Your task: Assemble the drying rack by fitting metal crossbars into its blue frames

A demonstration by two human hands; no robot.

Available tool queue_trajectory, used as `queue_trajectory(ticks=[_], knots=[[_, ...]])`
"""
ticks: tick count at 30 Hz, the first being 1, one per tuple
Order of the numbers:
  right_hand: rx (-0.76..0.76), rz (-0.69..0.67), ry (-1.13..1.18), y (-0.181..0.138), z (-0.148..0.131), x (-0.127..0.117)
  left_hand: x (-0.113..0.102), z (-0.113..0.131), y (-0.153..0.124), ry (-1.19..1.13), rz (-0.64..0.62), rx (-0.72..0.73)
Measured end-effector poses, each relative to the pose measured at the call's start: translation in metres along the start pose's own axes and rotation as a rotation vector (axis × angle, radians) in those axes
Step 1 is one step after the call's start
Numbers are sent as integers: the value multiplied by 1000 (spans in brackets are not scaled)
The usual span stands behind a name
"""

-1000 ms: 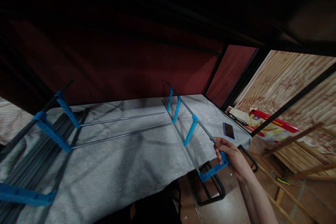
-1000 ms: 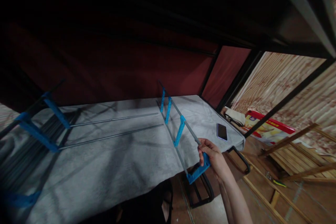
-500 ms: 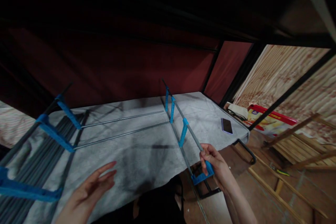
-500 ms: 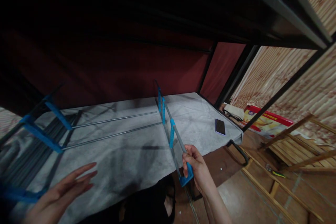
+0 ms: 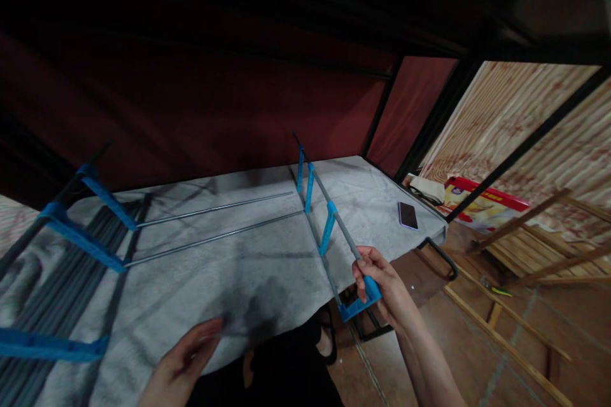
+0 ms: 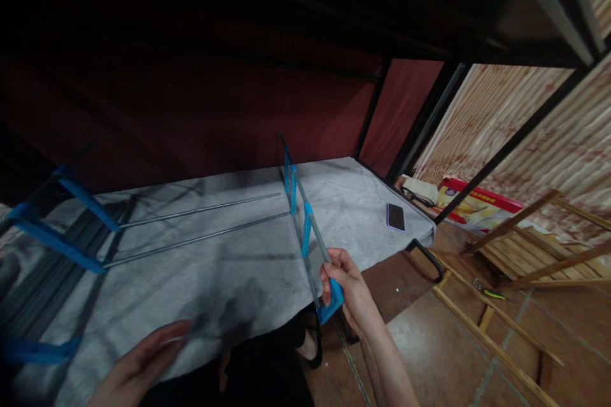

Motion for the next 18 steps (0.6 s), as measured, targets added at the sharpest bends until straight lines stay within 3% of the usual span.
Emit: queue_trajectory(ticks=[3, 7, 10, 13, 15, 18], knots=[[6, -8, 9, 3, 1, -5, 63, 14, 10, -17, -155, 79], [24, -102, -67, 7, 3, -11, 144, 20, 3, -13, -422, 166], [14, -150, -139, 8, 3, -13, 188, 13, -4, -12, -538, 268], [13, -159, -190, 9, 0, -15, 217, 1, -1, 20, -669, 371], [25, -161, -219, 8, -1, -17, 230, -6, 10, 38, -681, 434], [40, -143, -257, 5, -2, -20, 242, -9, 44, 47, -477, 483]])
Point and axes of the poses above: each hand's wrist, its own y-axis towards the middle knuckle, its own x-axis out of the palm, z = x × y, the point moved 1 cm from there along y, towards the middle knuckle, and after that the axes turned 12 degrees about -y, right-handed, at the moved point
